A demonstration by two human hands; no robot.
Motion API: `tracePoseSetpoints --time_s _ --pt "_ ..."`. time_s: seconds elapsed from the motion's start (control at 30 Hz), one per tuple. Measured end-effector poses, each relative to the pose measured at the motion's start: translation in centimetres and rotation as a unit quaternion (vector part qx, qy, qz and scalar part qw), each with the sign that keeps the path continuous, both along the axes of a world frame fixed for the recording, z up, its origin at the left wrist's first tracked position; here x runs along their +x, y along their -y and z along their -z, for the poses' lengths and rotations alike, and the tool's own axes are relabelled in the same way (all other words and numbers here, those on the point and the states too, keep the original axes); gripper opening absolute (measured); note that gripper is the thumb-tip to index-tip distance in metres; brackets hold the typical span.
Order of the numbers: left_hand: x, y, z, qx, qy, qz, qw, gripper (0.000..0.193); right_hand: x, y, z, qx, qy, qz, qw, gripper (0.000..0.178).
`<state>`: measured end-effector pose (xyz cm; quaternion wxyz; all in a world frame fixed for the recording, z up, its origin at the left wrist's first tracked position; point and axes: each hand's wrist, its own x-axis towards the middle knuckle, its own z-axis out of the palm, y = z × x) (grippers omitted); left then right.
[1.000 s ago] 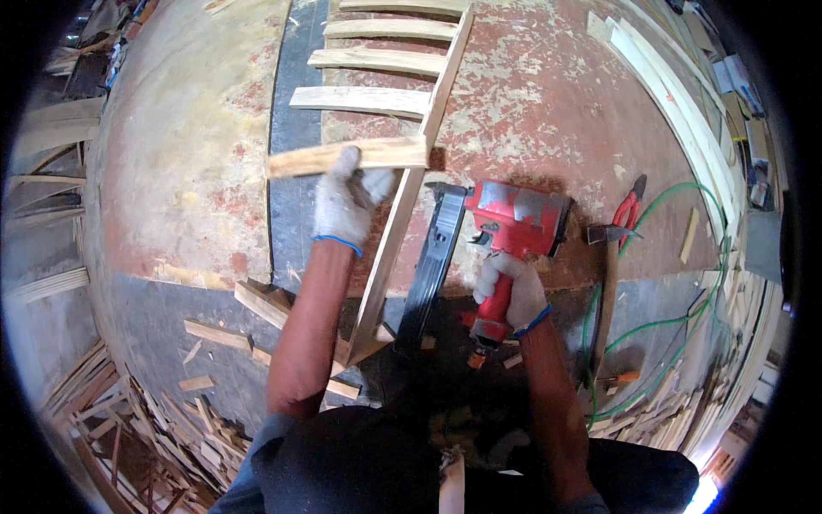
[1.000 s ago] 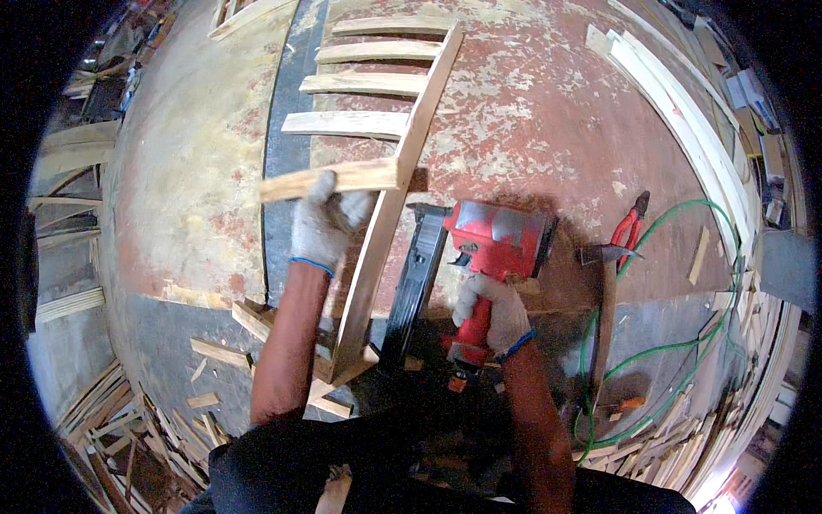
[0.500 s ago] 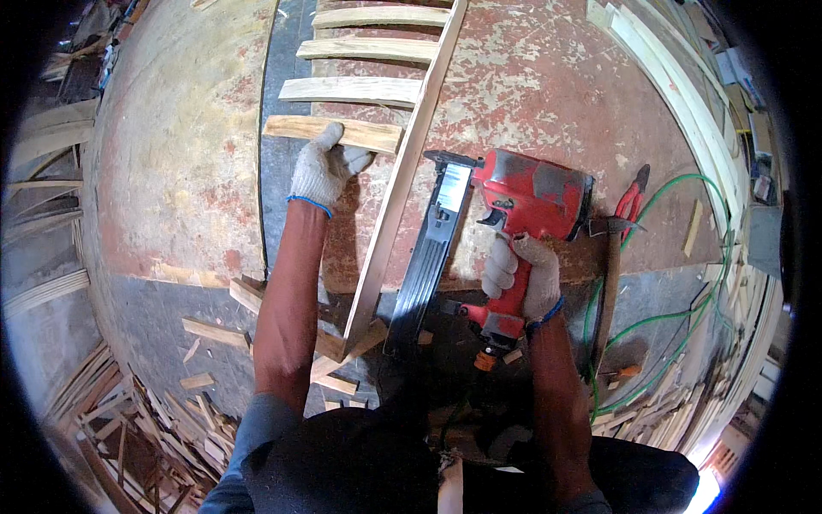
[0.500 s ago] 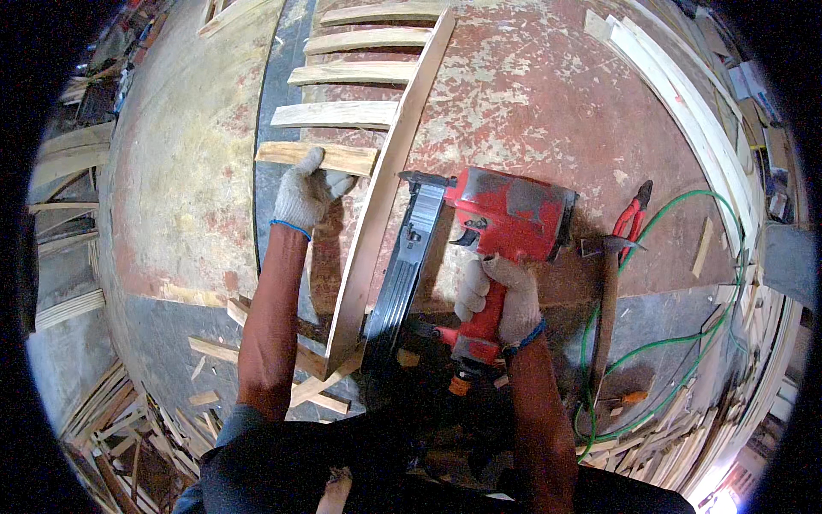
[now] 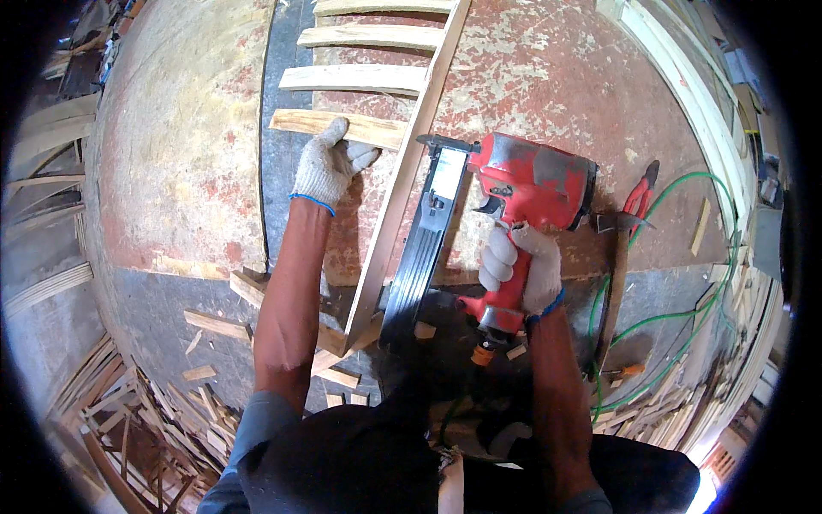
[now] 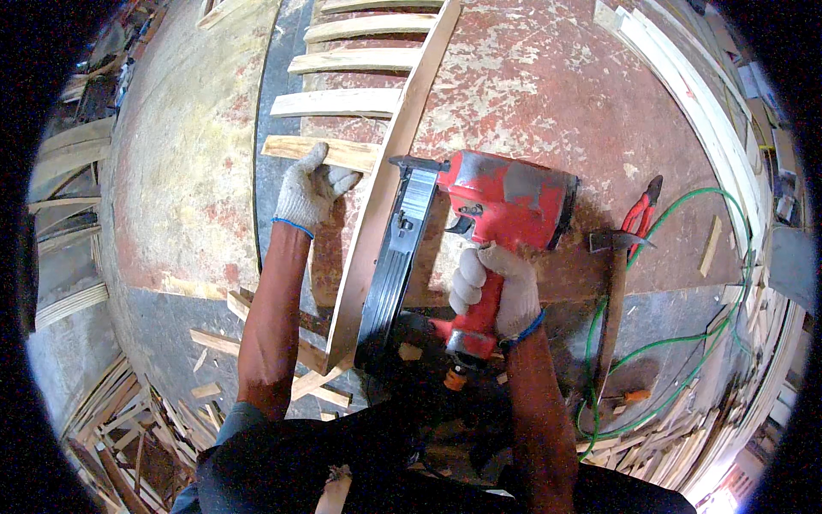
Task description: The person assembles a wooden slatted structure by placing small wooden pieces between two long side rails and securing them with a pneumatic nail gun. The person repeatedly picks up pieces, aligns them, and nails them into place.
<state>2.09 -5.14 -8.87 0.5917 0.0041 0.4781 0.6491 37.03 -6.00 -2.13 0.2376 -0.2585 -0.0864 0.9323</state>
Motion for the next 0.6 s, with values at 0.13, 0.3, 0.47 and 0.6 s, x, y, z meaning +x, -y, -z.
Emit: tracePoseSetpoints --time_s 0.13,0.3,0.47,0.6 --pt "-0.2 0.3 0.3 0.002 -0.002 0.008 1.0 0.036 -0.3 -0.1 0.0 -0.005 -0.034 0.006 0.999 0.033" --pt "0.3 0.2 -0.2 0.004 -0.004 0.006 1.0 0.034 -0.3 0.3 1.1 -0.041 -0.072 0.026 0.996 0.021" --pt "0.4 0.2 -0.3 0.005 -0.004 -0.003 1.0 0.033 -0.5 0.4 1.4 -0.054 -0.081 0.025 0.995 0.02" --pt "0.1 0.2 -0.2 -0.003 -0.004 0.001 1.0 0.032 -0.9 0.7 0.5 -0.058 -0.039 0.039 0.997 0.023"
